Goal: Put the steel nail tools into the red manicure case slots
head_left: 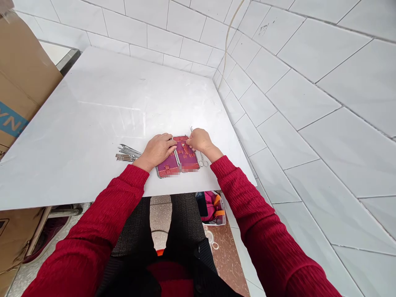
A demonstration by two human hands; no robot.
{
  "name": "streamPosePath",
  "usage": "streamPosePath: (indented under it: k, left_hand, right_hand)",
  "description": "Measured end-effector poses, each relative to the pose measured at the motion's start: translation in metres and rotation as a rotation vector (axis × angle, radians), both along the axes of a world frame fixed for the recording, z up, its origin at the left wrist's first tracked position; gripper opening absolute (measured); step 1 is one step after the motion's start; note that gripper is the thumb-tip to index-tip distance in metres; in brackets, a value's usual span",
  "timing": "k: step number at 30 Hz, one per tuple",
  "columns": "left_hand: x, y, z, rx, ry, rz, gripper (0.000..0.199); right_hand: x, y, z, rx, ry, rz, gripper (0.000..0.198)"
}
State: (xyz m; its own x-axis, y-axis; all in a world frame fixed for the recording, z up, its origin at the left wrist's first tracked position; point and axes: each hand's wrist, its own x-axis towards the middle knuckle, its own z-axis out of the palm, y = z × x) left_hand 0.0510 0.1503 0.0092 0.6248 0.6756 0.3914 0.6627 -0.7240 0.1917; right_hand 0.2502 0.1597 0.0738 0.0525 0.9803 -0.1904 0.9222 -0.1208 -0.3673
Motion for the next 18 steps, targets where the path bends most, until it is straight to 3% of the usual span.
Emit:
streamPosePath:
  k: [6, 9, 14, 18]
  left_hand:
    - [-0.001, 0.000, 0.000, -0.011, -0.014, -0.012, 0.030]
    - [-0.001, 0.000, 0.001, -0.011, -0.015, -0.013, 0.029]
    - [-0.003, -0.001, 0.004, -0.021, -0.027, -0.024, 0.030]
    - [-0.004, -0.002, 0.006, -0.014, -0.051, -0.022, 0.030]
  right_hand:
    - [0.033, 0.002, 0.004, 0.059, -0.010, -0.152, 0.025]
    - [0.043, -0.001, -0.006, 0.085, 0.012, -0.170, 0.023]
    - [0.052, -0.008, -0.042, 0.445, 0.183, -0.257, 0.019]
    - [0.057, -0.010, -0.061, 0.578, 0.388, -0.371, 0.022]
